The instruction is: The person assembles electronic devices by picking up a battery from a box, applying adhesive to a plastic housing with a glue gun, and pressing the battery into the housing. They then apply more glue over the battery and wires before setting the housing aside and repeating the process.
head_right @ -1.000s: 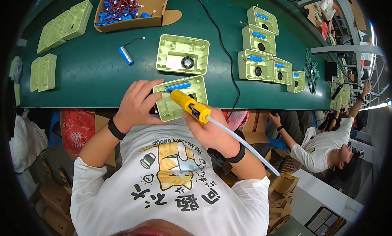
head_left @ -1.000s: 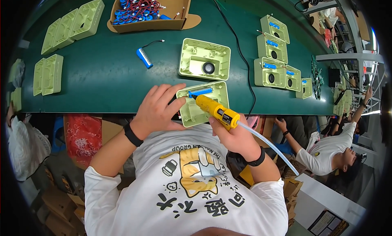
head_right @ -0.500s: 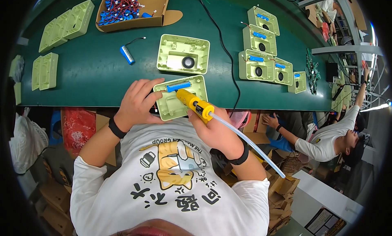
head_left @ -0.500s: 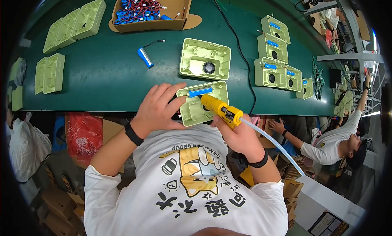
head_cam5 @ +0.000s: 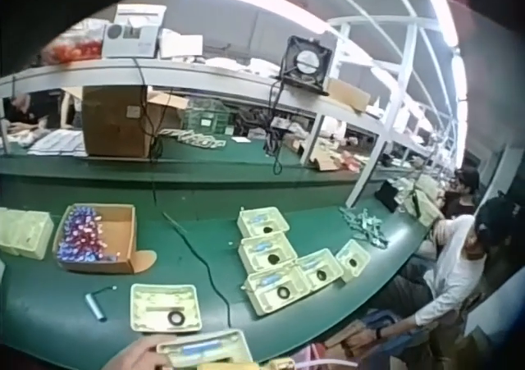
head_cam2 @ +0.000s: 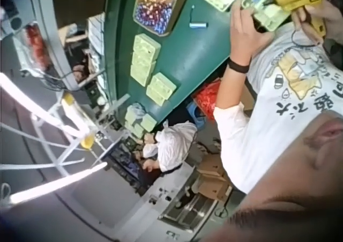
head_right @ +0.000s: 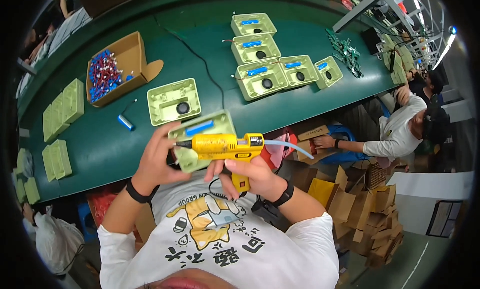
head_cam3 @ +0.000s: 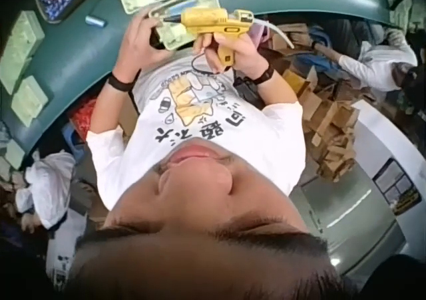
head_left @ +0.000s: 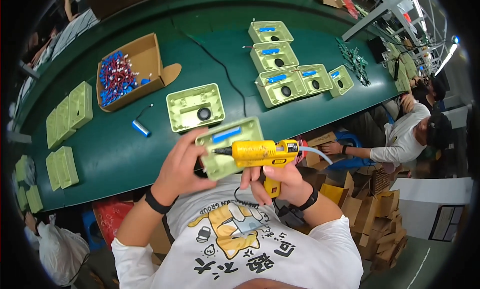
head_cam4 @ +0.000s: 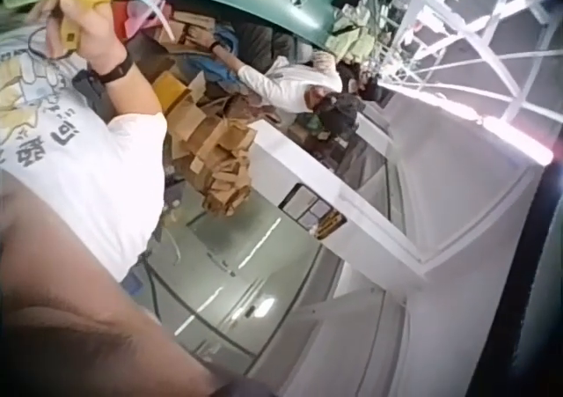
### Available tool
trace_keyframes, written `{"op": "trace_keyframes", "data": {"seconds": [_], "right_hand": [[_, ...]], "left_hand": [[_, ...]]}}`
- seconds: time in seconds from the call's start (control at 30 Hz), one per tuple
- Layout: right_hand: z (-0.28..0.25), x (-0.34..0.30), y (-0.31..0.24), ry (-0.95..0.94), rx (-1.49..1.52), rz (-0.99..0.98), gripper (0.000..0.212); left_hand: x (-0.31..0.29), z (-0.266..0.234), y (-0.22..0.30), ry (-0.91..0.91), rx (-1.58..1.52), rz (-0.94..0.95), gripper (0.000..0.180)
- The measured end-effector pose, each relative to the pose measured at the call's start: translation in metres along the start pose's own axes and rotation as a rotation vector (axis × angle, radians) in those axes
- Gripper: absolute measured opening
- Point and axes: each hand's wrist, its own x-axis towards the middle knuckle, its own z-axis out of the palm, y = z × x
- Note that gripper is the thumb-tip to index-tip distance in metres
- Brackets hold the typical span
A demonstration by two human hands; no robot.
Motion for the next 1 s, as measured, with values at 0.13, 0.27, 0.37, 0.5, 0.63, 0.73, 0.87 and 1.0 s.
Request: {"op": "trace_keyframes", "data": {"seconds": [0.13, 0.27, 0.37, 0.5, 0.63, 0.73, 0.87, 1.0], "right_hand": [[0.006, -0.017, 0.006, -0.025, -0.055, -0.082, 0.028], [-0.006, -0.037, 0.008, -0.002, -0.051, -0.151, 0.029], [-0.019, -0.049, 0.015, 0.049, 0.013, -0.22, 0.028], [-0.026, -0.052, 0.017, 0.057, 0.06, -0.301, 0.028], [-0.026, -0.047, 0.015, 0.081, 0.058, -0.296, 0.028], [-0.032, -0.047, 0.011, 0.081, 0.057, -0.285, 0.027], [-0.048, -0.056, 0.021, 0.113, 0.075, -0.318, 0.027], [-0.054, -0.03, 0.027, 0.211, 0.016, -0.313, 0.026]], "left_hand": [[0.094, 0.009, -0.003, -0.015, -0.067, -0.189, 0.066], [0.145, 0.018, -0.027, -0.195, 0.052, -0.243, 0.063], [0.165, 0.036, -0.03, -0.228, 0.053, -0.25, 0.061], [0.187, 0.089, -0.043, -0.185, 0.049, -0.151, 0.065], [0.205, 0.137, -0.04, -0.221, -0.253, -0.258, 0.075], [0.187, 0.111, -0.041, -0.145, -0.079, -0.051, 0.084], [0.13, 0.026, -0.013, -0.094, 0.35, -0.022, 0.093], [0.065, -0.022, -0.029, -0.156, 0.511, -0.179, 0.101]]}}
